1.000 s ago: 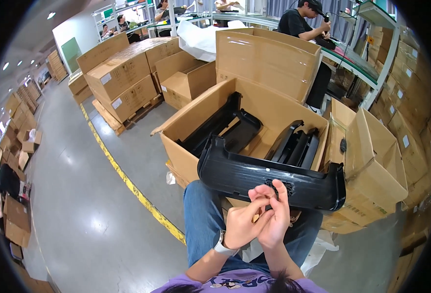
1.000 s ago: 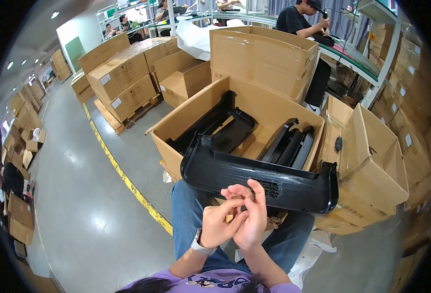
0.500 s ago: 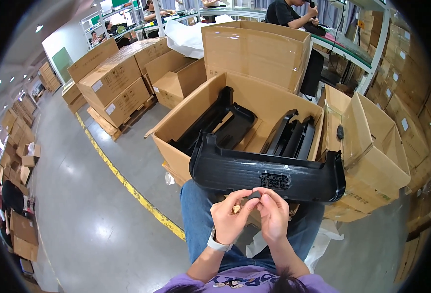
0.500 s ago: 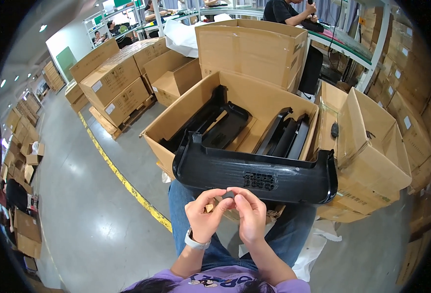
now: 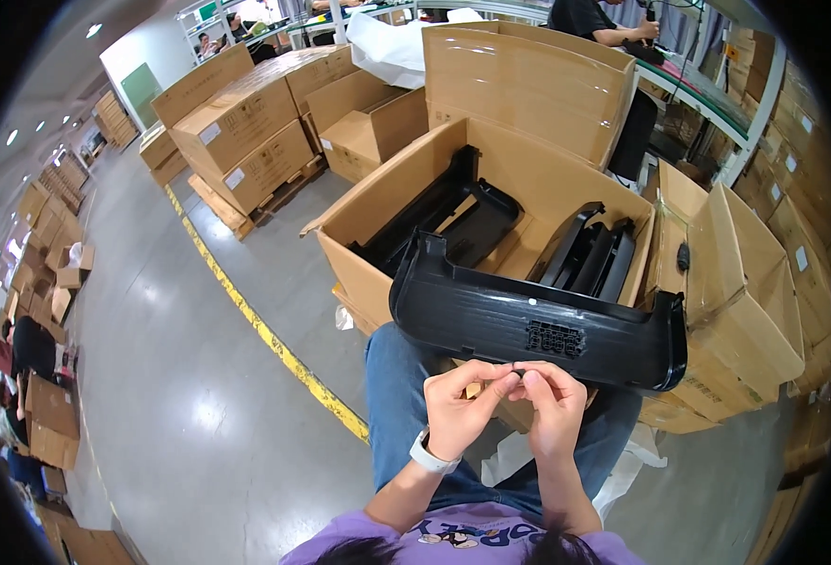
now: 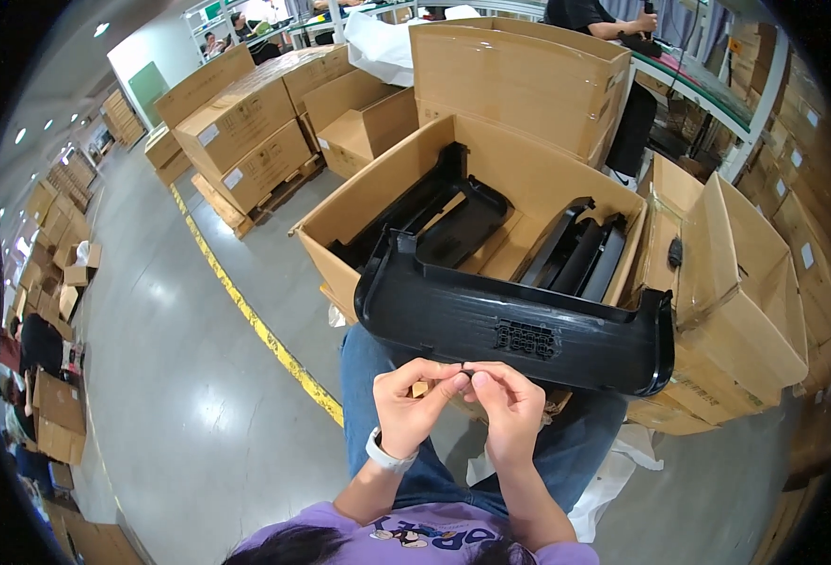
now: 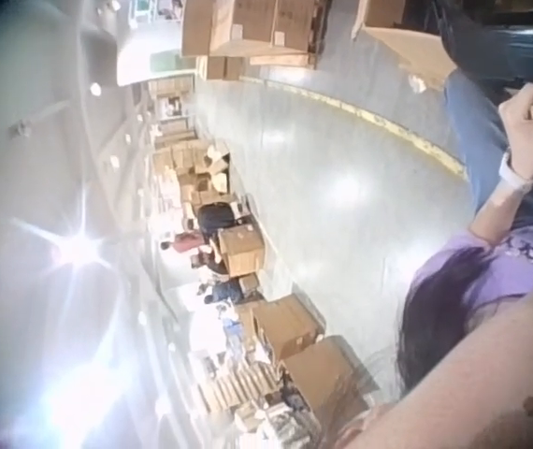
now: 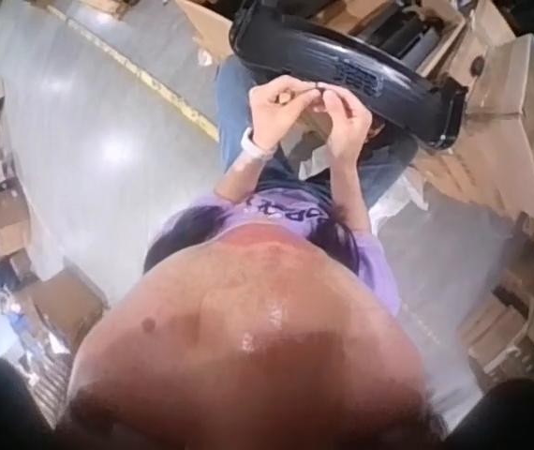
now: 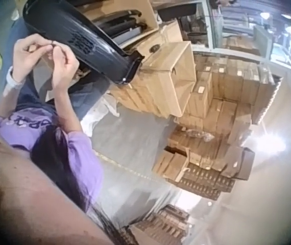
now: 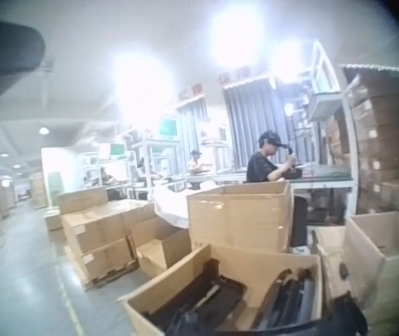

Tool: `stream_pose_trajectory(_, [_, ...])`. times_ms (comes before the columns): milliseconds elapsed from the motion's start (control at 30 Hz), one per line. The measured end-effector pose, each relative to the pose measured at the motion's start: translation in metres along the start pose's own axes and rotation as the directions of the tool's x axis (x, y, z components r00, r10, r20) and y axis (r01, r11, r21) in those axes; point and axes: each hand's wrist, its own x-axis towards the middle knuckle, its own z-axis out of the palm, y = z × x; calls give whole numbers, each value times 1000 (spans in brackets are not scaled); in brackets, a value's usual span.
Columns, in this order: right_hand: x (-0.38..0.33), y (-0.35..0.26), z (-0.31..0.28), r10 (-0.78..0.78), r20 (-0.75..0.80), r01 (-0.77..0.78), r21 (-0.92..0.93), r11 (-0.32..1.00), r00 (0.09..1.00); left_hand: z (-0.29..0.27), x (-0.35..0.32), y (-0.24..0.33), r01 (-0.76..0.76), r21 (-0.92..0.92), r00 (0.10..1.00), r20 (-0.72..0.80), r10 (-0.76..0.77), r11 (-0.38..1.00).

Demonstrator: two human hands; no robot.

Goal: Removing plastic components from packaging and attaching small adhesive strips to them.

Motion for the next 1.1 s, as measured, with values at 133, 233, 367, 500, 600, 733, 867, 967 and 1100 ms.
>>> stream_pose_trajectory(133, [5,6,-1,75,-37,-76,-25,997,996,3,3,-1,181,-117,983,14,-181,976])
stream_pose_trajectory(233, [15,6,-1,92,-54,-88,81,993,994,4,10,-1,247,-135,969,48,-242,960])
stream_pose_trajectory(367, [19,0,7,36,-104,-10,240,971,994,-2,14,5,243,-200,964,159,-213,949])
stream_pose_trajectory(500, [16,8,0,-62,-104,76,134,988,993,4,9,-15,236,-223,961,198,-193,946])
stream_pose_trajectory(600, [12,11,-2,-113,-65,115,35,993,991,5,7,-11,215,-289,969,181,-168,933])
stream_pose_trajectory(733, [8,15,-1,-112,-7,112,-17,994,994,1,4,-9,241,-280,967,152,-205,929])
stream_pose_trajectory(867, [9,13,-1,-47,23,47,8,999,999,-1,5,-11,244,-341,964,185,-190,908])
stream_pose_trajectory(967, [12,15,-3,50,64,-56,101,993,997,-2,7,-12,258,-347,960,197,-198,902])
stream_pose_trajectory(1100, [15,18,-5,98,113,-122,224,967,989,-2,8,-11,252,-351,962,195,-193,902])
